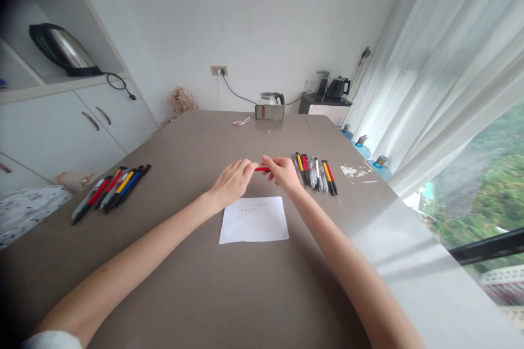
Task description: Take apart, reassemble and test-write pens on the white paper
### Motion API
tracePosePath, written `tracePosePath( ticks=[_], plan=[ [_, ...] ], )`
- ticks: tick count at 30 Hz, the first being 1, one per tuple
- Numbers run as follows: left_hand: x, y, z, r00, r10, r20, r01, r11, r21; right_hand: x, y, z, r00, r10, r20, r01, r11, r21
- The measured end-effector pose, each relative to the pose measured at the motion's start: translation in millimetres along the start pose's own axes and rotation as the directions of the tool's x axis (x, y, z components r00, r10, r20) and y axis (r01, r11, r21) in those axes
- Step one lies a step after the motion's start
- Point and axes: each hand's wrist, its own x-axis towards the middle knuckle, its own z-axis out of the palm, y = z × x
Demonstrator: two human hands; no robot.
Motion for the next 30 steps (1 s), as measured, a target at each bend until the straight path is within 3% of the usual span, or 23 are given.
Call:
tracePosePath(
  ticks=[5, 9, 12, 16, 19, 25, 30],
  plan=[
    [4, -9, -0.9, 0.996, 0.025, -0.085, -0.029, 0.999, -0.045, 19, -8, -9, 0.992, 0.075, 0.105, -0.09, 0.985, 0.148],
    [-2, -25, 0.7, 0.996, 0.037, -0.08, -0.042, 0.997, -0.062, 17, 0, -25, 0.967, 0.184, 0.173, -0.221, 0.948, 0.228],
    [-5, -34, 2.9, 0.997, 0.002, -0.078, -0.011, 0.994, -0.113, 15, 8, -31, 0.936, 0.235, 0.261, -0.307, 0.908, 0.284],
    [-7, -38, 5.3, 0.995, -0.013, -0.098, 0.003, 0.995, -0.098, 13, 13, -33, 0.862, 0.32, 0.393, -0.42, 0.886, 0.199],
    [-9, -39, 7.8, 0.996, 0.032, -0.089, -0.038, 0.997, -0.067, 13, 16, -32, 0.834, 0.382, 0.399, -0.483, 0.854, 0.192],
    [-11, -40, 15.6, 0.995, 0.081, -0.052, -0.084, 0.994, -0.065, 18, 23, -27, 0.863, 0.366, 0.347, -0.471, 0.832, 0.293],
    [-12, -37, 16.3, 0.999, -0.032, 0.003, 0.032, 0.976, -0.216, 18, 20, -23, 0.913, 0.295, 0.282, -0.378, 0.873, 0.308]
  ],
)
